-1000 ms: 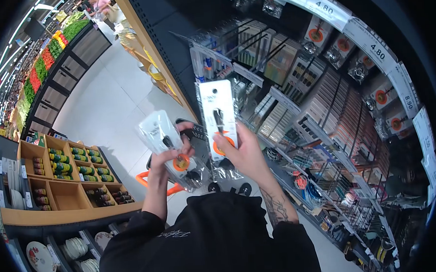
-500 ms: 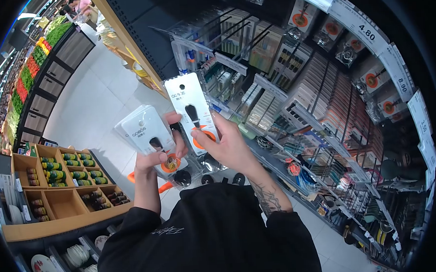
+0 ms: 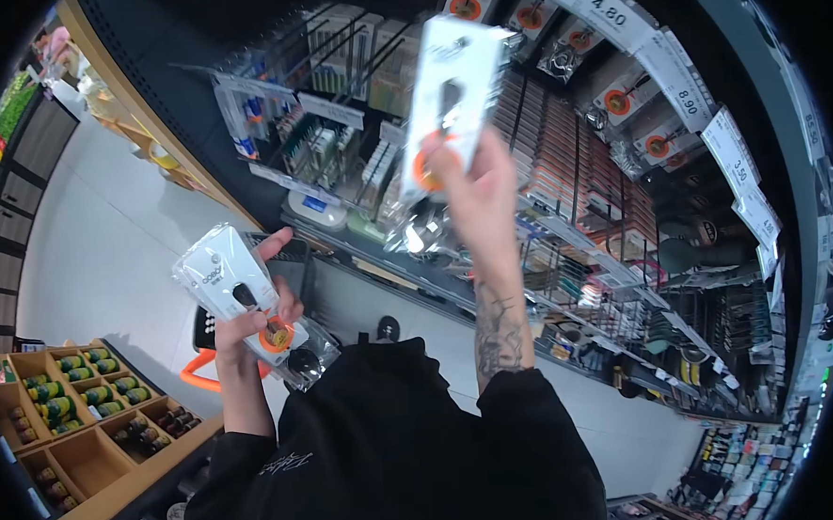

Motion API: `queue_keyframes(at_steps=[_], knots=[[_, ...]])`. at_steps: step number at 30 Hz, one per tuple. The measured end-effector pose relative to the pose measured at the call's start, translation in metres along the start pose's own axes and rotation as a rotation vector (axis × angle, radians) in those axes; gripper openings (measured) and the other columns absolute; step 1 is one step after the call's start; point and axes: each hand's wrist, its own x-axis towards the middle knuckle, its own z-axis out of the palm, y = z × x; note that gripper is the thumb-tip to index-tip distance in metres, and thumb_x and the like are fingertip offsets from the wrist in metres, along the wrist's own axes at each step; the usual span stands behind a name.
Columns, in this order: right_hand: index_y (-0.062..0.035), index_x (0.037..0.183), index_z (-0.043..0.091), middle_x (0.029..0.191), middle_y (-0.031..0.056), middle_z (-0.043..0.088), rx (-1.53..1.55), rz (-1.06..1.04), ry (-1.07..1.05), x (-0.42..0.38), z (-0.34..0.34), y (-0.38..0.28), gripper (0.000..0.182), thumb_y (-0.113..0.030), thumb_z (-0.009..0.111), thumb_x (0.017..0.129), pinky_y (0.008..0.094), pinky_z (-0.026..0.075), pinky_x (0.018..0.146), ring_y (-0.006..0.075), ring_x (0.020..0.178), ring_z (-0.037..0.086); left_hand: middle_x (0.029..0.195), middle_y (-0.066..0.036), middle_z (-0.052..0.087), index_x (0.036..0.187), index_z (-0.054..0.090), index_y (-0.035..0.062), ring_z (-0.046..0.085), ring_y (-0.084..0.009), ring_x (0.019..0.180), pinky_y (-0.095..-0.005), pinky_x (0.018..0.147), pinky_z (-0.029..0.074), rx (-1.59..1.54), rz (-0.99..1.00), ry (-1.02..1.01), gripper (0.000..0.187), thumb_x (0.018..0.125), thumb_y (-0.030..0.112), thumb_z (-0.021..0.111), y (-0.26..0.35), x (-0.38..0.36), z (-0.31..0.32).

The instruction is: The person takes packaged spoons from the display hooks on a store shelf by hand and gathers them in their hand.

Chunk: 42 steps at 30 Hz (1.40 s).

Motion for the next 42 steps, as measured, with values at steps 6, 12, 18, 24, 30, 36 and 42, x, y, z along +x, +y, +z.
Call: queue_keyframes(at_steps=[6,12,18,24,30,36,42], knots=[[0.0062,0.123,0.057,0.112,0.0113,0.068,-0.037,-0.053,0.046,0.008,-0.004,-0.016,0.031,-0.004,0.066,0.095,0.0264,0.052,0.085,0.0123,0.097,0.066,0.150,-0.025,0.041,0.145,0.039,-0.0078,0.061,-0.0209,0.070,-0.0367,0.064,0.049,-0.137,-0.108,-0.009,0.086,0.066,0.005,0.070,-0.054,-0.027,-0.028],[0.0034,0.117,0.058,0.106,0.0089,0.068,-0.080,-0.161,0.168,0.021,-0.014,-0.026,0.027,-0.005,0.068,0.093,0.0254,0.052,0.077,0.0121,0.090,0.066,0.146,-0.025,0.047,0.143,0.044,-0.0031,0.063,-0.0246,0.069,-0.0380,0.063,0.050,-0.218,-0.195,0.013,0.081,0.066,0.000,0.069,-0.071,-0.045,-0.041],[0.0043,0.118,0.059,0.106,0.0097,0.068,-0.113,-0.237,0.208,0.040,-0.026,-0.046,0.029,-0.007,0.069,0.093,0.0264,0.053,0.078,0.0137,0.091,0.067,0.146,-0.029,0.044,0.144,0.037,-0.0063,0.062,-0.0237,0.071,-0.0410,0.064,0.054,-0.174,-0.225,0.023,0.085,0.066,0.006,0.070,-0.074,-0.045,-0.051],[0.0047,0.116,0.060,0.107,0.0100,0.067,-0.095,-0.235,0.239,0.045,-0.033,-0.043,0.029,-0.008,0.070,0.092,0.0265,0.052,0.080,0.0133,0.093,0.066,0.142,-0.024,0.052,0.145,0.041,0.0027,0.063,-0.0246,0.067,-0.0377,0.062,0.051,-0.193,-0.274,0.060,0.084,0.065,0.001,0.069,-0.070,-0.045,-0.047],[0.0041,0.115,0.061,0.103,0.0087,0.067,-0.058,-0.212,0.238,0.036,-0.035,-0.039,0.029,-0.007,0.071,0.090,0.0254,0.052,0.076,0.0120,0.088,0.066,0.142,-0.025,0.051,0.146,0.039,0.0038,0.062,-0.0237,0.067,-0.0365,0.063,0.050,-0.167,-0.315,0.014,0.086,0.065,-0.001,0.067,-0.078,-0.048,-0.052],[0.0047,0.113,0.061,0.099,0.0081,0.067,-0.099,-0.193,0.234,0.031,-0.027,-0.049,0.029,-0.009,0.072,0.090,0.0236,0.051,0.072,0.0112,0.085,0.065,0.144,-0.026,0.049,0.146,0.039,0.0037,0.061,-0.0230,0.069,-0.0369,0.064,0.051,-0.220,-0.307,0.014,0.084,0.068,-0.001,0.069,-0.085,-0.050,-0.056],[0.0048,0.111,0.062,0.098,0.0083,0.067,-0.120,-0.175,0.247,0.043,-0.028,-0.050,0.028,-0.009,0.072,0.089,0.0227,0.050,0.071,0.0108,0.084,0.065,0.081,-0.016,0.063,0.140,0.042,-0.0152,0.057,-0.0187,0.061,-0.0359,0.063,0.049,-0.143,-0.302,0.055,0.086,0.065,0.013,0.072,-0.078,-0.044,-0.043]])
